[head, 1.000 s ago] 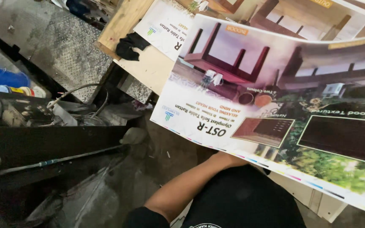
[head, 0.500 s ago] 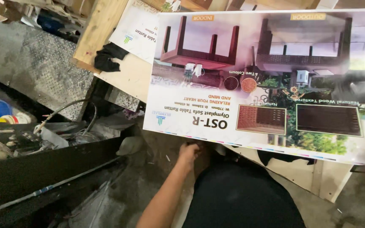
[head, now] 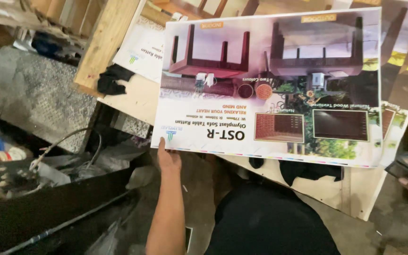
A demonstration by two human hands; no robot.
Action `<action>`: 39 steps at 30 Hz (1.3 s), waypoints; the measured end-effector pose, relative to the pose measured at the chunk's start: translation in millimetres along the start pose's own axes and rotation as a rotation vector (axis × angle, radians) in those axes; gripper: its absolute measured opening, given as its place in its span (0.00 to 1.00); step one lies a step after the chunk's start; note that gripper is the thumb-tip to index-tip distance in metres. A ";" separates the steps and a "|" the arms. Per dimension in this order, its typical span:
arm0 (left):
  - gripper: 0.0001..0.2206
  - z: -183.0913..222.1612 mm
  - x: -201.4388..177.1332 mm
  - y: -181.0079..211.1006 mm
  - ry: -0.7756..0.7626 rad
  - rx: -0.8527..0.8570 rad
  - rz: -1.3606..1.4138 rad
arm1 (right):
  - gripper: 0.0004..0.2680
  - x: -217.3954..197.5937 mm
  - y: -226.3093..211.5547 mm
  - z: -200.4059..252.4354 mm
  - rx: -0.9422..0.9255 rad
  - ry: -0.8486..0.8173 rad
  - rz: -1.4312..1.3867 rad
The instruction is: Inspecting printed posters for quality using a magnifying loupe tool.
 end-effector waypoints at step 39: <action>0.12 286.8 191.2 77.4 -0.604 0.335 -0.317 | 0.22 -205.5 -655.3 3.4 -0.617 0.401 -0.742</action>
Point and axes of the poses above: each hand's wrist, its own z-axis away from the middle knuckle, its own x-axis out of the palm, y = z × x, the point moved 2 cm from there along -z, towards the middle knuckle, and after that the axes turned 8 degrees about x, right-handed, at the moved point
